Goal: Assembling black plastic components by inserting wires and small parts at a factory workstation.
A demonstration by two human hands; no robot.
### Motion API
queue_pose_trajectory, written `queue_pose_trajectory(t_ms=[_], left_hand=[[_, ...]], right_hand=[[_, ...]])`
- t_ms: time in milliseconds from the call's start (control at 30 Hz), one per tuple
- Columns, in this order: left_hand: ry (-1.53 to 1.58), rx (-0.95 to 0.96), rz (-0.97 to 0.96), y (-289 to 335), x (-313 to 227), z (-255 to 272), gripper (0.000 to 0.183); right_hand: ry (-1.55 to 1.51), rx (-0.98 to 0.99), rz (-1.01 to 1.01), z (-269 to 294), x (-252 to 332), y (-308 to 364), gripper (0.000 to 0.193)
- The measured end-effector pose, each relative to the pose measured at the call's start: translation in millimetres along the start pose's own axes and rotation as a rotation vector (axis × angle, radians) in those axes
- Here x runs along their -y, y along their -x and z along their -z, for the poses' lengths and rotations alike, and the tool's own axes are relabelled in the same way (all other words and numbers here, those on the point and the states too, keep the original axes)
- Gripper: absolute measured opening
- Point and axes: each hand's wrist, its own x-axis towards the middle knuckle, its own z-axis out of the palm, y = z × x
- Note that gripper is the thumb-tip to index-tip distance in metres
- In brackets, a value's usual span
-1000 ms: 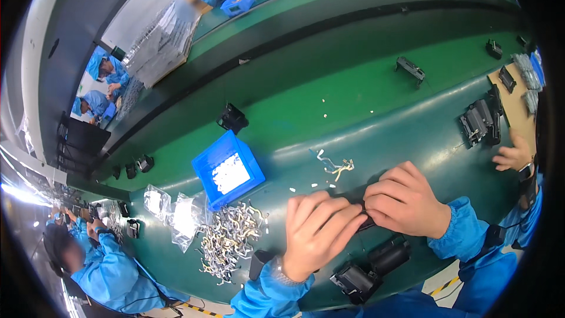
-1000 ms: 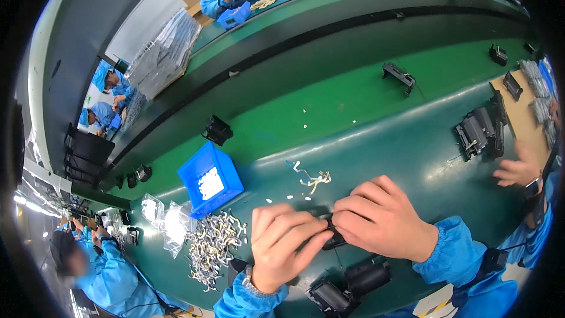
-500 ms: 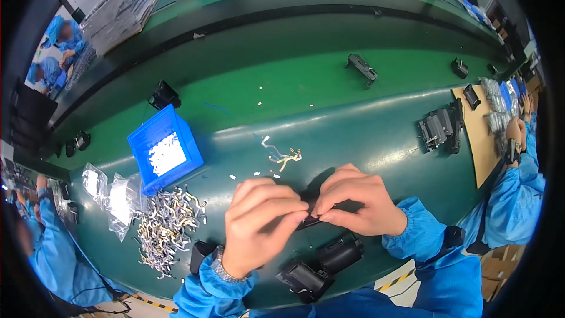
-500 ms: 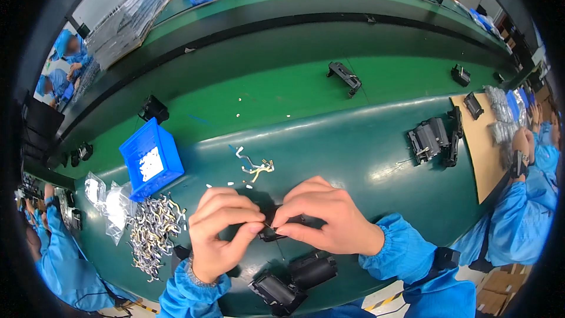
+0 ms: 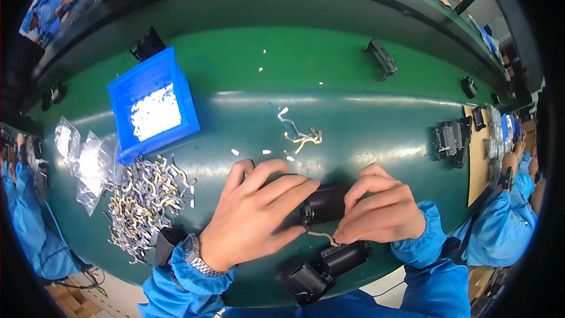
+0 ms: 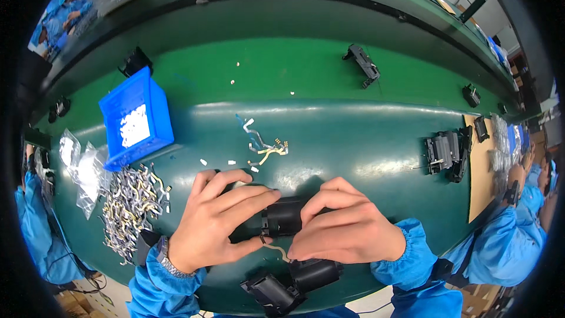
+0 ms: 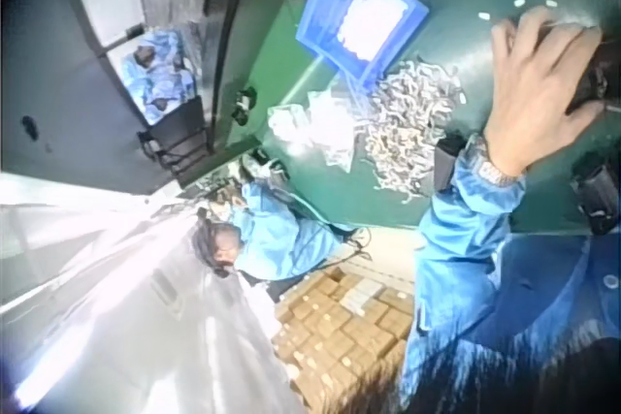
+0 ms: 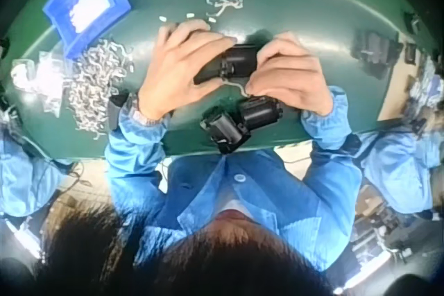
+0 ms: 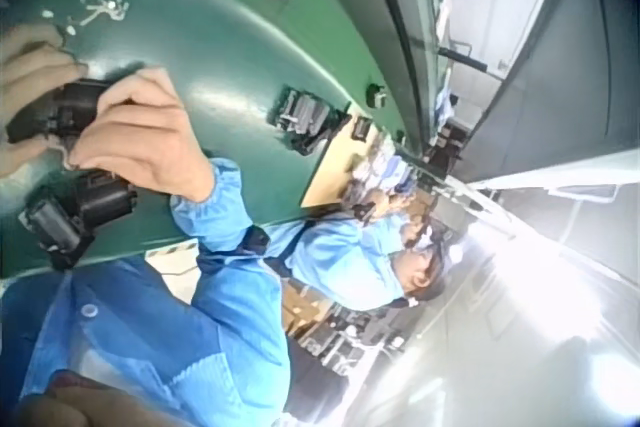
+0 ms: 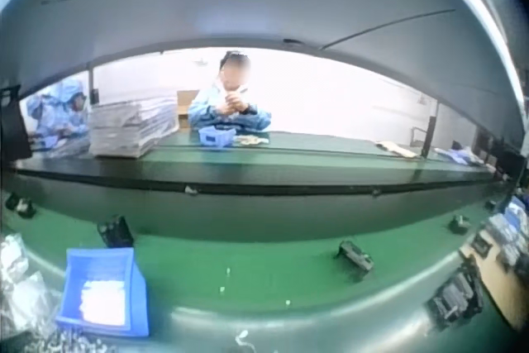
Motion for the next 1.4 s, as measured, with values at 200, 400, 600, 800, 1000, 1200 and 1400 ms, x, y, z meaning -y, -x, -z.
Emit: queue_pose_trajectory(t_ms=[200, 400, 600, 800, 1000, 1200, 1400], left_hand=[[0.019, 0.012, 0.016, 1, 0, 1, 0.075], [0.021, 0.011, 0.018, 2, -1, -1, 0.075], [0.024, 0.015, 0.014, 1, -1, 0, 0.074], [0.012, 0.015, 0.008, 3, 0, 0, 0.072], [0.004, 0.010, 0.003, 2, 0, 0, 0.072], [0.005, 0.022, 0.014, 0, -2, 2, 0.075], [0.016, 0.013, 0.009, 0, -1, 0, 0.077]], right_hand=[[0.047, 0.066, 0.008, 6, 0, -2, 0.020], [0.054, 0.064, 0.001, 5, -6, 0, 0.020], [0.075, 0.059, -0.006, 8, -4, 0, 0.019], [0.132, 0.017, -0.024, 4, -4, 1, 0.019], [0.431, 0.001, 0.047, -1, 15, 1, 0.023], [0.497, -0.033, 0.124, -8, 19, 2, 0.029], [0.508, -0.021, 0.117, -17, 14, 4, 0.030]])
